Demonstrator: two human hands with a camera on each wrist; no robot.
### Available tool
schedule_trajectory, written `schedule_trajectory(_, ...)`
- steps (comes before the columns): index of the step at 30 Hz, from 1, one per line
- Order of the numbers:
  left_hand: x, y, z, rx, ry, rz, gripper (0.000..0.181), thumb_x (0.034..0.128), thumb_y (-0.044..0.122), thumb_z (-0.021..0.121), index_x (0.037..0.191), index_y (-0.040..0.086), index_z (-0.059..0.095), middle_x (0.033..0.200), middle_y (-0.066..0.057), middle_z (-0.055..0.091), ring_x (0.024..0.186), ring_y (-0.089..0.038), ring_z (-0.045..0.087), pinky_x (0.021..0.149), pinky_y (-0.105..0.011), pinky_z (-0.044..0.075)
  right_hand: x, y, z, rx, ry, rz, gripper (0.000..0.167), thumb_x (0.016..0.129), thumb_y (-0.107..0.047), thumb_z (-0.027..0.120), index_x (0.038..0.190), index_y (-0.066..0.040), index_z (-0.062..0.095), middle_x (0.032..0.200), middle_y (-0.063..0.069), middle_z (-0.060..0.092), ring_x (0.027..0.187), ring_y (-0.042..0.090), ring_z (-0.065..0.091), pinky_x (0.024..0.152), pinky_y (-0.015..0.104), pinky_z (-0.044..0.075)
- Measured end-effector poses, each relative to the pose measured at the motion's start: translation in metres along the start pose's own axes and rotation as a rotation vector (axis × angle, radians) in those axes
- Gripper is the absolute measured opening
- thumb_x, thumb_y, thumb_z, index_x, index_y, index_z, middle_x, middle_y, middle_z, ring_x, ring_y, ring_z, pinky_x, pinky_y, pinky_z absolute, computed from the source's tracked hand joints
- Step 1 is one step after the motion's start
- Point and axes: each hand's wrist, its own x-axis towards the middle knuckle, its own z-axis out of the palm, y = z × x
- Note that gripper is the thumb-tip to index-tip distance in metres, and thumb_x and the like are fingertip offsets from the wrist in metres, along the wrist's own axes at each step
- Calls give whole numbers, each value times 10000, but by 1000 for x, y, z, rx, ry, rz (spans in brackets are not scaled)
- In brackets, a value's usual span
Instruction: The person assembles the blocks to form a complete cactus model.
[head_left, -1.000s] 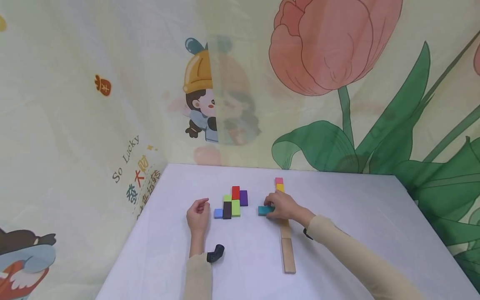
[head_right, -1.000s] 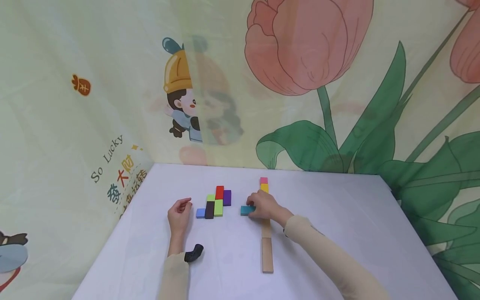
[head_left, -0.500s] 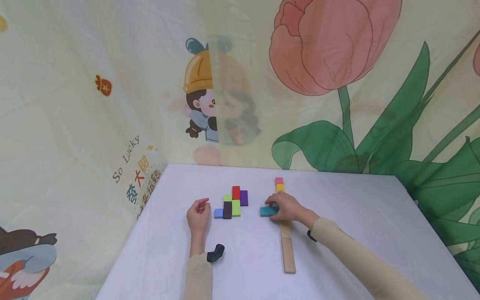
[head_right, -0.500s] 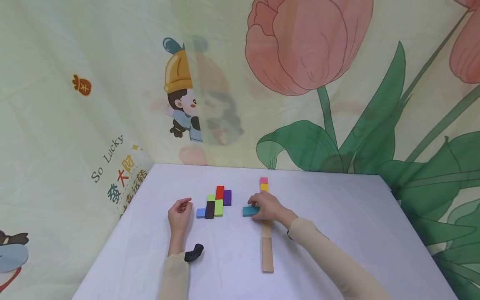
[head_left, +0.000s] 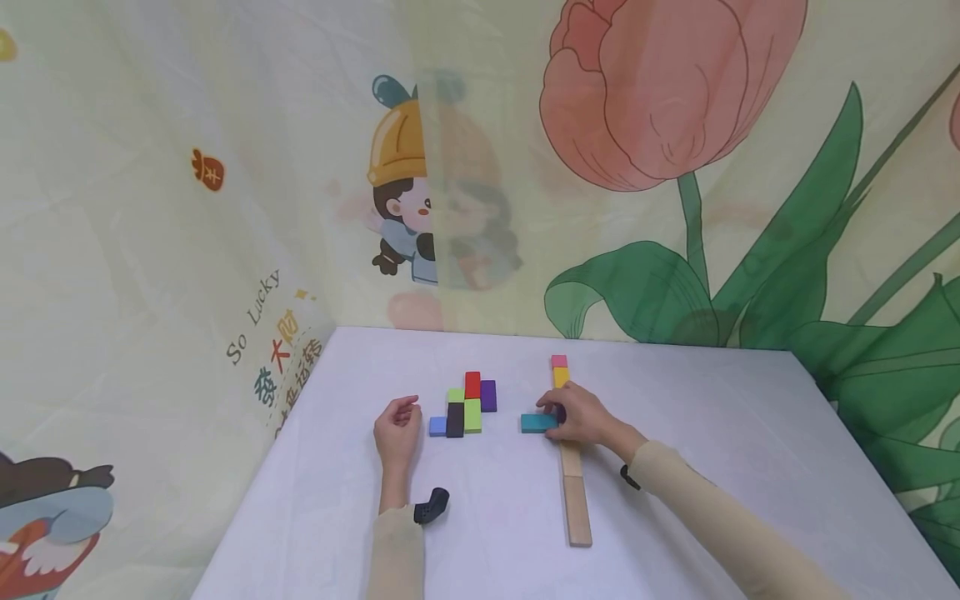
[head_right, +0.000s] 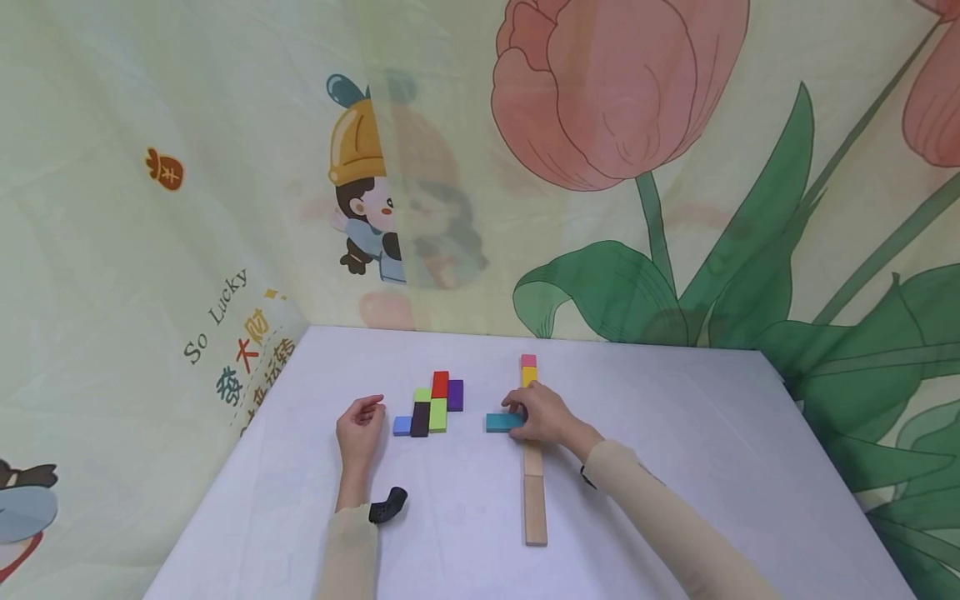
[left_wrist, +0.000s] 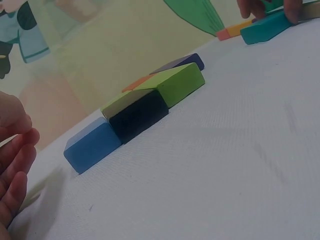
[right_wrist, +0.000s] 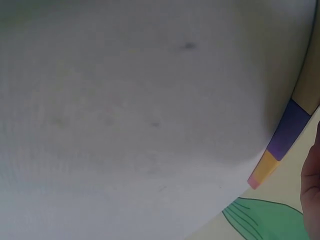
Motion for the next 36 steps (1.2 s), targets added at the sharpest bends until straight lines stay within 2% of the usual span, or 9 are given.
schedule_trajectory(8,-2,1,-1,11,3,5,112,863,-4,667,953,1,734,832,-134,695,666,-66,559,626,-106,440,-1,1,0,6,1,11,431,746,-258,868,1126,-139,701,932,-80,634,898,127,497,762,300,477)
schedule_trajectory(20,0,-2,0,17,2,6,107,871,13,675,956,15,739,841,-132,701,680,-93,571,646,-109,447,-3,4,-2,10,2,-26,419,757,-260,859,1119,-116,707,950,-71,659,897,128,494,763,311,471)
schedule_trajectory(26,-1,-3,0,15,-2,11,105,869,10,672,951,9,738,832,-134,701,668,-82,566,638,-107,447,-1,2,0,1,2,-1,452,747,-298,862,1136,-131,704,986,-63,661,911,124,507,781,314,479)
schedule_trajectory(32,-1,0,0,7,-2,14,113,878,6,659,963,3,733,850,-144,700,691,-111,578,649,-108,448,19,-13,-1,-1,18,-2,448,777,-298,841,1154,-106,695,1092,22,662,1009,201,569,875,395,506)
schedule_trajectory(36,-2,1,0,-6,-8,-7,114,889,17,656,975,3,730,861,-143,692,708,-122,578,659,-108,450,42,-31,-2,16,-29,30,468,813,-290,814,1210,-94,661,1155,51,636,1087,235,569,933,417,498)
